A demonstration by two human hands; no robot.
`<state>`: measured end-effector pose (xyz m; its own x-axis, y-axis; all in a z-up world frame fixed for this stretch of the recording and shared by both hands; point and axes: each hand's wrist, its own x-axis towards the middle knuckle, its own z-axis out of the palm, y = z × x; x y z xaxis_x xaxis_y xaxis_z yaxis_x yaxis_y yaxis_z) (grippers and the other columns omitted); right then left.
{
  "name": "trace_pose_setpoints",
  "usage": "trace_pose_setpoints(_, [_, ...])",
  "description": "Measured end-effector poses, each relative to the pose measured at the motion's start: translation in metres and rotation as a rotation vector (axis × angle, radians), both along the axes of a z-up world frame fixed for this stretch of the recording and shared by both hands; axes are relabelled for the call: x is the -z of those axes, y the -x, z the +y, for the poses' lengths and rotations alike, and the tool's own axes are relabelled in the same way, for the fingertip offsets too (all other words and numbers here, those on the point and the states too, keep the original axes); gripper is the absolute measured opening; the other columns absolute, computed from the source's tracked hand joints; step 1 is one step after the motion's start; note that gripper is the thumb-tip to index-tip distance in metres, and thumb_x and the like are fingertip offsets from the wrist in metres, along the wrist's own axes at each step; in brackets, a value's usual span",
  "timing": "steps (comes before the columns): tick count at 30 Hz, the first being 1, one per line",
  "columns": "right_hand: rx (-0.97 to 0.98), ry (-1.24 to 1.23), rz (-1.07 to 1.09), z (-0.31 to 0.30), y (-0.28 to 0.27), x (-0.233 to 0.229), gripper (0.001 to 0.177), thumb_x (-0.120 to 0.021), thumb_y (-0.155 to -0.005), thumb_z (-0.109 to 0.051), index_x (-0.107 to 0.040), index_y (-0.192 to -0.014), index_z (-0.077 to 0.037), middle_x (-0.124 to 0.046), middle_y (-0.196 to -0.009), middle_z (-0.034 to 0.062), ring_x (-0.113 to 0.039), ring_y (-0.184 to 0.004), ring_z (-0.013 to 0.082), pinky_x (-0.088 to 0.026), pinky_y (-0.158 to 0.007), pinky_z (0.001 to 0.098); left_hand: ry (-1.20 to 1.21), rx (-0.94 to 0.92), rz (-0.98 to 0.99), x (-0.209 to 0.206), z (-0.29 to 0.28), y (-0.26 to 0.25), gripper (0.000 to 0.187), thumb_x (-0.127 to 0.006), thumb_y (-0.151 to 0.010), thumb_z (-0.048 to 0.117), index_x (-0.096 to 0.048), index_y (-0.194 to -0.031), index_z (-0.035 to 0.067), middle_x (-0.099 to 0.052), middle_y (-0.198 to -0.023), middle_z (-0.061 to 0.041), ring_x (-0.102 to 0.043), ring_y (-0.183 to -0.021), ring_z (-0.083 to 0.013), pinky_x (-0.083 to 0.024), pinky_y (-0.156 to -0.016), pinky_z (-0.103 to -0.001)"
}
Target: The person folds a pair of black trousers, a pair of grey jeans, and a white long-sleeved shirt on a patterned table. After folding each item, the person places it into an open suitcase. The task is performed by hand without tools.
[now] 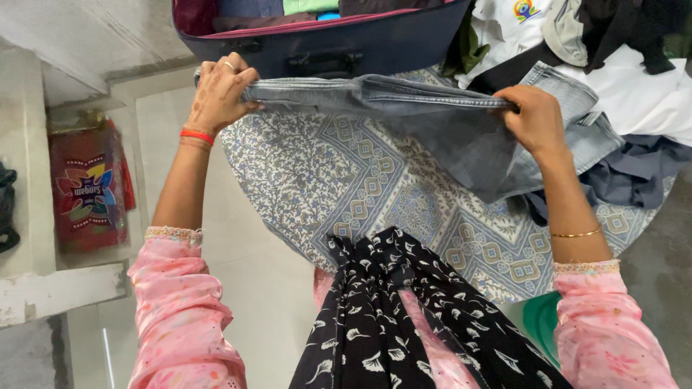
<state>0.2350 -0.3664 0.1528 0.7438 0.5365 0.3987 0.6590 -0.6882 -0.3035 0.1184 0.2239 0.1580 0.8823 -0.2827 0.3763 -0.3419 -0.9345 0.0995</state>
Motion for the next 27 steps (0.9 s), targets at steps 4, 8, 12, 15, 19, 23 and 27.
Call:
trace_pose_setpoints(4, [-0.079,0.014,-0.301,0.016,0.031,0.019,0.028,-0.069,-0.086,0.004,-0.074,-0.111,-0.008,-0.072,-0.101,0.0086,-0.069,-0.092,0.0292,-0.055,-0.081,0.0404,-0.199,-0.119,-0.129,0.035,0.003,0.016,0.03,-0.074,-0.082,0.012,-0.069,-0.111,0.017,-0.059,-0.11,-0.006,-0.057,-0.115,-0.0253,-0.04,-0.097,-0.044])
trace_pose_setpoints(8, [-0.322,0.124,-0.281,0.022,0.071,0.095,0.023,-0.074,-0.088,-0.003,-0.075,-0.109,-0.011,-0.072,-0.093,0.0078,-0.067,-0.079,0.0247,-0.053,-0.066,0.0361,-0.327,-0.152,-0.063,0.126,0.007,0.059,0.022,-0.063,-0.089,0.011,-0.068,-0.107,0.022,-0.062,-0.109,-0.006,-0.058,-0.114,-0.0244,-0.042,-0.096,-0.048])
trace_pose_setpoints(12, [-0.357,0.354,-0.016,0.028,0.121,0.148,0.04,-0.074,-0.077,-0.002,-0.068,-0.115,-0.013,-0.063,-0.095,0.0067,-0.062,-0.087,0.0237,-0.05,-0.074,0.0356,-0.293,-0.174,0.148,0.194,0.001,0.107,0.022,-0.056,-0.091,0.013,-0.066,-0.108,0.022,-0.063,-0.109,-0.004,-0.058,-0.117,-0.0231,-0.042,-0.094,-0.048])
trace_pose_setpoints(15, [-0.248,0.304,0.084,0.031,0.14,0.141,0.051,-0.073,-0.066,-0.002,-0.066,-0.116,-0.01,-0.058,-0.099,0.0079,-0.059,-0.095,0.0271,-0.048,-0.079,0.0396,-0.267,-0.28,0.078,0.209,-0.004,0.118,0.023,-0.054,-0.093,0.014,-0.066,-0.112,0.02,-0.063,-0.115,-0.006,-0.058,-0.117,-0.023,-0.043,-0.096,-0.047])
trace_pose_setpoints(19, [-0.145,0.27,0.137,0.045,0.156,0.128,0.05,-0.07,-0.068,-0.004,-0.065,-0.117,-0.009,-0.056,-0.1,0.0072,-0.058,-0.097,0.0266,-0.047,-0.081,0.0404,-0.286,-0.364,0.179,0.217,-0.003,0.114,0.025,-0.053,-0.097,0.013,-0.065,-0.117,0.019,-0.064,-0.119,-0.007,-0.058,-0.118,-0.024,-0.042,-0.099,-0.047])
trace_pose_setpoints(23, [-0.192,0.161,0.157,0.039,0.166,0.125,0.051,-0.074,-0.065,-0.012,-0.067,-0.115,-0.003,-0.059,-0.096,0.0135,-0.059,-0.092,0.033,-0.048,-0.081,0.0437,-0.277,-0.408,0.107,0.236,-0.006,0.11,0.034,-0.054,-0.094,0.012,-0.066,-0.125,0.019,-0.064,-0.123,-0.01,-0.058,-0.116,-0.0273,-0.041,-0.096,-0.05])
trace_pose_setpoints(27, [0.04,-0.249,0.26,0.021,0.147,0.129,0.018,-0.07,-0.088,-0.016,-0.073,-0.104,-0.008,-0.071,-0.103,0.0085,-0.066,-0.1,0.0308,-0.051,-0.091,0.0418,-0.378,-0.492,0.096,0.232,-0.027,0.101,0.027,-0.057,-0.09,0.017,-0.066,-0.114,0.019,-0.066,-0.121,-0.009,-0.058,-0.117,-0.0259,-0.039,-0.1,-0.054])
